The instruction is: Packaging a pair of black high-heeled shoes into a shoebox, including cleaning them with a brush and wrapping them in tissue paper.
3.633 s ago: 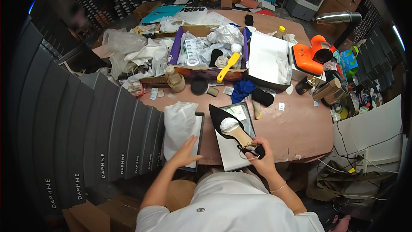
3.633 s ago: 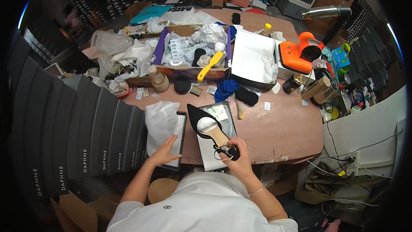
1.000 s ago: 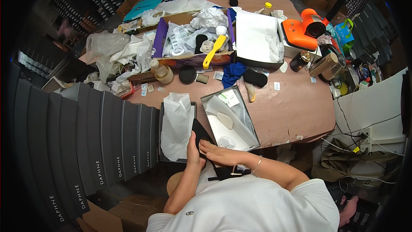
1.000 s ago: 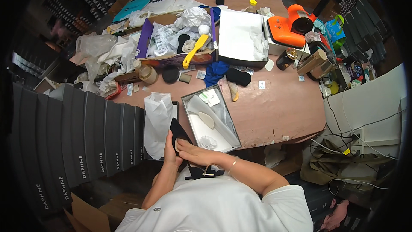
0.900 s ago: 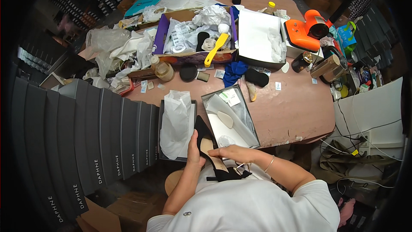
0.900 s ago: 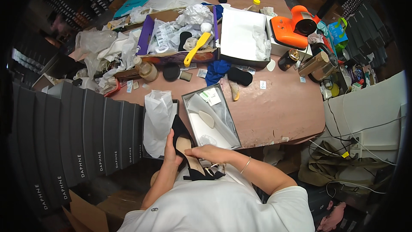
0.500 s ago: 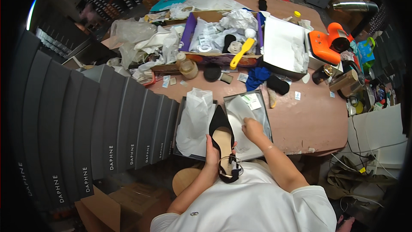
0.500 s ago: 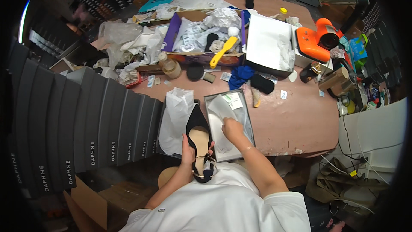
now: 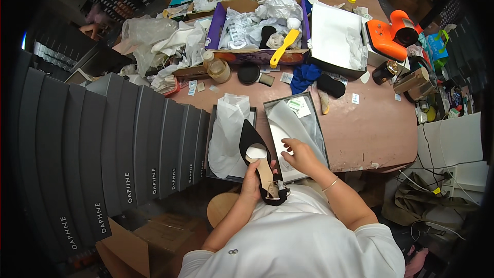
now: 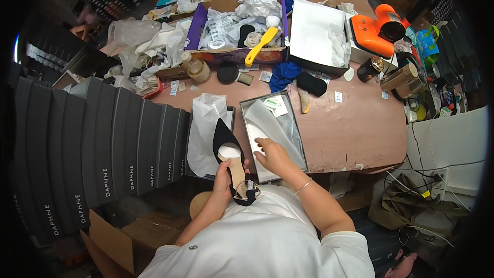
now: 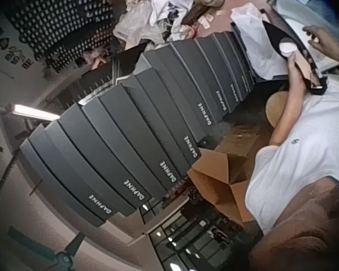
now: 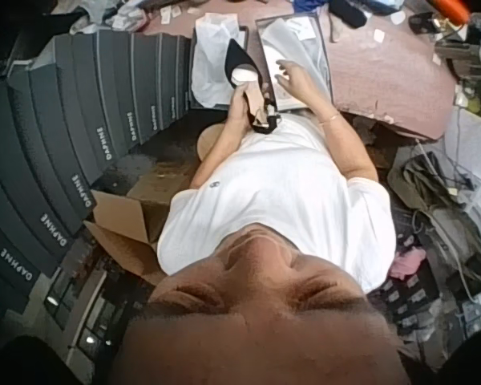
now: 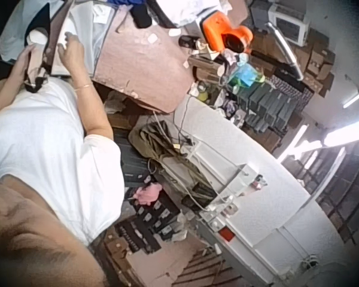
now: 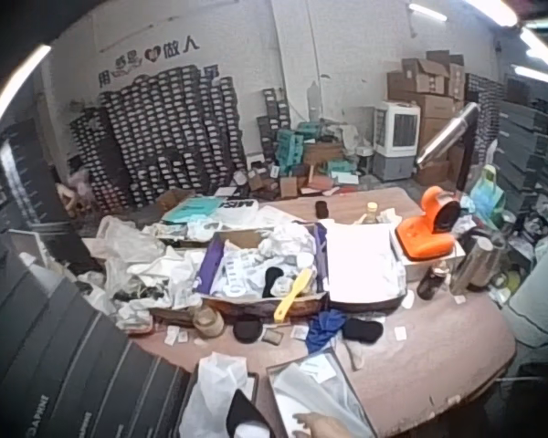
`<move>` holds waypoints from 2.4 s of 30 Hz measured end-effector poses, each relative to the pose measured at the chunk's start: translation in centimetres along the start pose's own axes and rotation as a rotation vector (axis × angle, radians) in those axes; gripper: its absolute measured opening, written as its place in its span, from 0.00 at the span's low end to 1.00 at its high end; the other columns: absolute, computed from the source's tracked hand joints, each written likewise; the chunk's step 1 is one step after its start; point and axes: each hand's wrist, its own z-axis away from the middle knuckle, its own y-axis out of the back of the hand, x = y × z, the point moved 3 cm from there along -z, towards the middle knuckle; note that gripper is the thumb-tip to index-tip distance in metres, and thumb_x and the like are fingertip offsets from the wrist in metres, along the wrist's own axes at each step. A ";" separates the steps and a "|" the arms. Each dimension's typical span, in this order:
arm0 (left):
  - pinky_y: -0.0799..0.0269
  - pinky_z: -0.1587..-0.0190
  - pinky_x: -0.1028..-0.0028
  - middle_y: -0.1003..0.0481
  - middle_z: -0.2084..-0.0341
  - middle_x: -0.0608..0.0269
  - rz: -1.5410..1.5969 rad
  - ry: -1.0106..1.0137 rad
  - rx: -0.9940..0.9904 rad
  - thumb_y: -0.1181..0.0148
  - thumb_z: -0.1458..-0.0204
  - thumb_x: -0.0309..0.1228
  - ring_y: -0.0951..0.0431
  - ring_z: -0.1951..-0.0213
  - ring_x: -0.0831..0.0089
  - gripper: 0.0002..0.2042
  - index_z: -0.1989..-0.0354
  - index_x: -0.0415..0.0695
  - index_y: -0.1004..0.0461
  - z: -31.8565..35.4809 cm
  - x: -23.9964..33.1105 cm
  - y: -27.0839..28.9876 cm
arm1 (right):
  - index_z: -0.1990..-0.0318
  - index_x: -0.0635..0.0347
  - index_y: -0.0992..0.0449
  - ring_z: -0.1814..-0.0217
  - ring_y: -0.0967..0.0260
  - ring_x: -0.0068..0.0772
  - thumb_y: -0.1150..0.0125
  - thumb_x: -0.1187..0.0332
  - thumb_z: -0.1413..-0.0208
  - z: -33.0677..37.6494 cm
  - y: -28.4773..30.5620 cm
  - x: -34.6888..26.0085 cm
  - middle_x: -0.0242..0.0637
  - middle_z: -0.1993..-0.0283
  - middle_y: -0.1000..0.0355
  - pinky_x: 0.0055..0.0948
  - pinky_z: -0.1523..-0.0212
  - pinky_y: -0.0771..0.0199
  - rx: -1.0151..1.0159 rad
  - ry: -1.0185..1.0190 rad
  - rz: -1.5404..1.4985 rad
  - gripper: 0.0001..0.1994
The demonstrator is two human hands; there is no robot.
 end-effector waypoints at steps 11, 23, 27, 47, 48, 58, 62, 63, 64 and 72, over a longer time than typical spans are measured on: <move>0.26 0.64 0.70 0.25 0.68 0.57 -0.162 0.026 -0.091 0.61 0.45 0.64 0.23 0.67 0.65 0.33 0.51 0.43 0.33 -0.9 0.9 -0.3 | 0.52 0.61 0.33 0.55 0.34 0.47 0.26 0.68 0.65 0.8 1.5 -1.8 0.44 0.58 0.33 0.39 0.56 0.31 0.038 -0.012 -0.342 0.29; 0.26 0.58 0.69 0.27 0.60 0.58 -0.144 -0.025 -0.191 0.66 0.40 0.57 0.24 0.60 0.67 0.29 0.50 0.43 0.35 -1.3 -0.5 -2.8 | 0.56 0.52 0.29 0.57 0.36 0.41 0.39 0.70 0.56 0.0 -0.1 -5.4 0.36 0.60 0.34 0.35 0.58 0.33 0.181 0.675 0.376 0.16; 0.25 0.71 0.71 0.26 0.68 0.57 -0.209 0.059 -0.099 0.67 0.42 0.62 0.23 0.73 0.67 0.31 0.52 0.43 0.35 -1.8 -0.9 -2.8 | 0.59 0.53 0.29 0.58 0.37 0.39 0.36 0.66 0.57 -1.2 -0.3 -5.6 0.34 0.61 0.34 0.34 0.59 0.37 0.219 0.586 0.346 0.15; 0.50 0.35 0.60 0.45 0.37 0.44 -1.596 -0.955 -0.386 0.40 0.50 0.32 0.47 0.35 0.47 0.31 0.37 0.38 0.43 -8.8 4.1 -11.5 | 0.49 0.55 0.28 0.30 0.51 0.50 0.39 0.55 0.49 2.2 -3.5 3.3 0.45 0.39 0.38 0.63 0.34 0.59 -0.095 0.154 0.572 0.22; 0.48 0.37 0.57 0.43 0.38 0.46 -1.735 -0.995 -0.326 0.39 0.51 0.34 0.46 0.36 0.48 0.31 0.38 0.41 0.41 -11.5 2.2 -12.0 | 0.50 0.56 0.28 0.31 0.50 0.49 0.39 0.55 0.49 2.4 -2.8 3.2 0.46 0.40 0.37 0.63 0.35 0.57 -0.089 0.166 0.548 0.22; 0.32 0.51 0.63 0.27 0.58 0.51 -1.350 -1.267 -0.366 0.48 0.54 0.16 0.28 0.54 0.52 0.16 0.56 0.41 0.26 -11.1 5.5 -13.3 | 0.44 0.62 0.34 0.37 0.43 0.44 0.34 0.63 0.54 -0.8 5.9 5.0 0.42 0.46 0.33 0.54 0.36 0.50 0.178 0.122 0.742 0.29; 0.31 0.49 0.63 0.26 0.59 0.54 -1.524 -1.216 -0.594 0.45 0.61 0.17 0.29 0.52 0.54 0.14 0.63 0.40 0.23 -2.7 3.4 -8.7 | 0.42 0.62 0.37 0.38 0.40 0.42 0.36 0.63 0.52 -3.6 5.7 5.0 0.43 0.46 0.33 0.55 0.35 0.53 0.136 0.096 0.743 0.30; 0.31 0.50 0.64 0.26 0.62 0.55 -1.657 -1.076 -0.706 0.44 0.63 0.18 0.28 0.53 0.56 0.12 0.67 0.40 0.24 -2.0 2.2 -7.2 | 0.41 0.62 0.38 0.39 0.38 0.42 0.37 0.63 0.51 -4.6 5.0 5.7 0.43 0.46 0.33 0.55 0.35 0.54 0.099 0.101 0.769 0.30; 0.31 0.49 0.66 0.26 0.63 0.56 -1.756 -0.961 -0.798 0.44 0.61 0.21 0.29 0.52 0.58 0.09 0.68 0.40 0.24 -1.9 1.1 -6.1 | 0.41 0.62 0.38 0.42 0.35 0.42 0.37 0.63 0.52 -5.6 4.3 7.0 0.44 0.49 0.31 0.55 0.35 0.53 0.087 0.066 0.833 0.30; 0.46 0.40 0.46 0.26 0.61 0.56 -2.300 -1.139 -0.474 0.49 0.53 0.26 0.35 0.44 0.56 0.10 0.64 0.41 0.24 -10.0 -5.4 -4.7 | 0.38 0.65 0.43 0.57 0.25 0.47 0.35 0.64 0.56 -10.3 5.0 7.2 0.56 0.60 0.25 0.52 0.41 0.41 -0.213 -0.176 0.798 0.37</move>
